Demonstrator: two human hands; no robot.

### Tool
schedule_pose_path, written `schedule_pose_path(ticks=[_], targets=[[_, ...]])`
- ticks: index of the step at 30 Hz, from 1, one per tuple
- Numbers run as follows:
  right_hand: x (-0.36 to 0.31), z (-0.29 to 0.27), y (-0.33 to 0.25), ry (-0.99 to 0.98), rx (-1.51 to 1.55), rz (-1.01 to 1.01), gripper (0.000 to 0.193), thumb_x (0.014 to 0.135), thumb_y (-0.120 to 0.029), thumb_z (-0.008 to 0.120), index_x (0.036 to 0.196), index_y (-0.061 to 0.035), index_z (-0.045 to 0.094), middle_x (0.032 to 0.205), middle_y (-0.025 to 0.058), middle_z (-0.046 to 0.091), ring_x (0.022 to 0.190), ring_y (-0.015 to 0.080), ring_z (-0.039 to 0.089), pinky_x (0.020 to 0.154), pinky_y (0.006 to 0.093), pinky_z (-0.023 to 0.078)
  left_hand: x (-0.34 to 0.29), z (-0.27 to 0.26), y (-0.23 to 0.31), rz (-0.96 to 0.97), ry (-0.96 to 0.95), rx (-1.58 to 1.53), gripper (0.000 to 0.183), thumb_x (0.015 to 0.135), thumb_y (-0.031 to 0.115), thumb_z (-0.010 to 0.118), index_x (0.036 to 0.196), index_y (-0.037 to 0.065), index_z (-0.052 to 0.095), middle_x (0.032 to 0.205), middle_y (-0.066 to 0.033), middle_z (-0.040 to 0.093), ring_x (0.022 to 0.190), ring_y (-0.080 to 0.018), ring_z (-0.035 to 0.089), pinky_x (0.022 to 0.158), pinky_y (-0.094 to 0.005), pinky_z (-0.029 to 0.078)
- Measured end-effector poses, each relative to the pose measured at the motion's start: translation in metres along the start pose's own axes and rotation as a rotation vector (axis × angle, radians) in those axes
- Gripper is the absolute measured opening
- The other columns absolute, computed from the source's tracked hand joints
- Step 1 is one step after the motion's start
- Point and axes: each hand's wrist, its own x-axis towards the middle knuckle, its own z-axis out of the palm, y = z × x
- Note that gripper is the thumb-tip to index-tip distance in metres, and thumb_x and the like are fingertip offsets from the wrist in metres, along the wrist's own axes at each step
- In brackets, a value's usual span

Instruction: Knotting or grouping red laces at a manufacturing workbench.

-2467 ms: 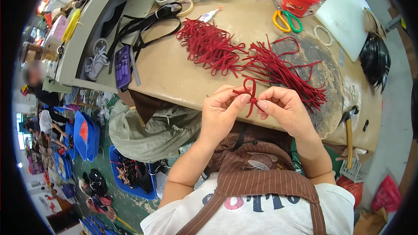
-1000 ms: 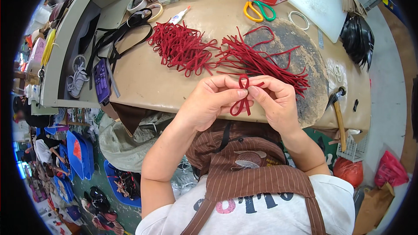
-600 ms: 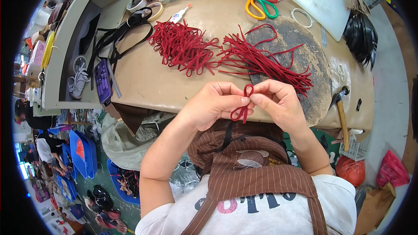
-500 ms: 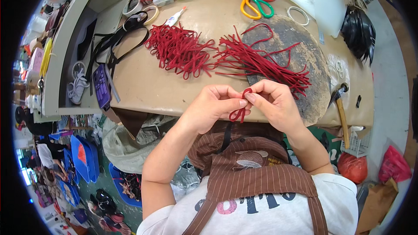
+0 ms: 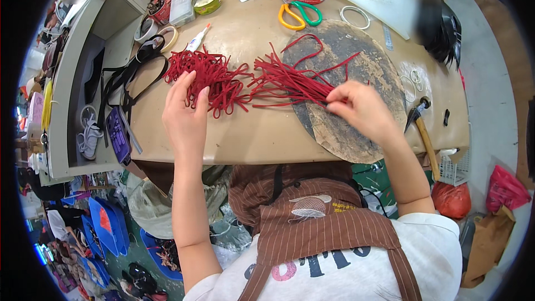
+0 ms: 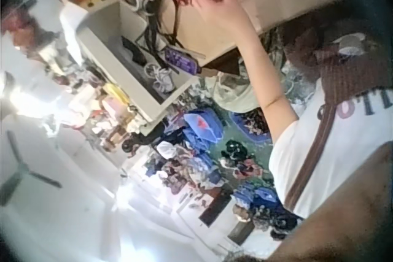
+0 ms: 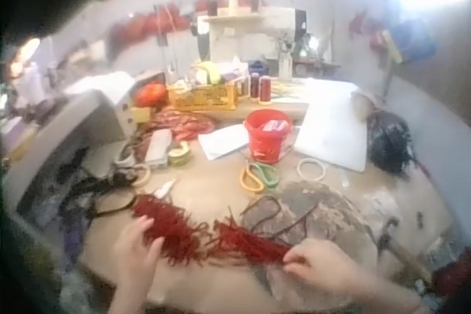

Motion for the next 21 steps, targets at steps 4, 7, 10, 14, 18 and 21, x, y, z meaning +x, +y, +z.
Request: schedule_pose_path(ticks=[4,7,10,14,18,21], targets=[[-0.011,0.03,0.013,0.073,-0.271,-0.049,0.016,0.075,-0.009,0.066,0.087,-0.001,0.06,0.084,0.0137,0.058,0.08,0.0315,0.058,0.071,0.0379,0.046,-0.029,0.017,0.028,0.105,-0.246,-0.253,0.023,0.075,0.0,0.065,0.097,0.007,0.066,0.105,-0.0109,0.064,0.105,-0.0257,0.058,0.091,-0.0343,0.046],[-0.006,0.015,-0.006,-0.08,-0.026,0.036,0.012,0.079,-0.008,0.063,0.088,-0.0009,0.059,0.084,0.0127,0.061,0.078,0.0246,0.06,0.071,0.0342,0.047,-0.045,0.038,0.058,0.352,-0.355,-0.304,0.026,0.071,0.002,0.064,0.096,0.011,0.067,0.109,-0.0073,0.063,0.111,-0.0265,0.055,0.097,-0.0428,0.04],[-0.01,-0.002,-0.023,-0.329,0.579,0.041,0.01,0.082,-0.006,0.061,0.088,0.0011,0.058,0.083,0.0059,0.062,0.076,0.0119,0.058,0.07,0.027,0.046,-0.028,0.032,0.082,0.597,-0.333,-0.262,0.026,0.07,0.006,0.063,0.094,0.013,0.068,0.105,-0.0042,0.064,0.112,-0.0241,0.055,0.101,-0.0472,0.033],[-0.018,-0.016,-0.046,-0.327,0.738,0.023,0.01,0.083,-0.004,0.061,0.091,0.001,0.059,0.08,0.0007,0.06,0.072,0.0057,0.053,0.065,0.0233,0.045,-0.007,0.011,0.079,0.675,-0.3,-0.268,0.027,0.068,0.008,0.065,0.094,0.015,0.068,0.087,0.0016,0.066,0.096,-0.0174,0.063,0.102,-0.0461,0.031],[-0.021,-0.013,-0.056,-0.264,0.378,-0.091,0.011,0.081,-0.004,0.062,0.09,-0.0003,0.061,0.078,0.0042,0.06,0.069,0.0121,0.058,0.062,0.0273,0.047,-0.01,-0.018,0.081,0.56,-0.309,-0.178,0.024,0.065,0.007,0.067,0.089,0.013,0.069,0.079,-0.0007,0.066,0.082,-0.0157,0.065,0.091,-0.0401,0.043],[-0.014,0.009,-0.055,0.1,0.042,-0.467,0.017,0.076,0.0,0.062,0.093,-0.0004,0.064,0.076,0.0097,0.059,0.066,0.0235,0.058,0.06,0.0283,0.045,-0.024,-0.031,0.082,0.36,-0.413,-0.174,0.016,0.071,0.007,0.067,0.088,0.008,0.068,0.077,-0.0055,0.065,0.071,-0.0212,0.063,0.072,-0.0352,0.049]])
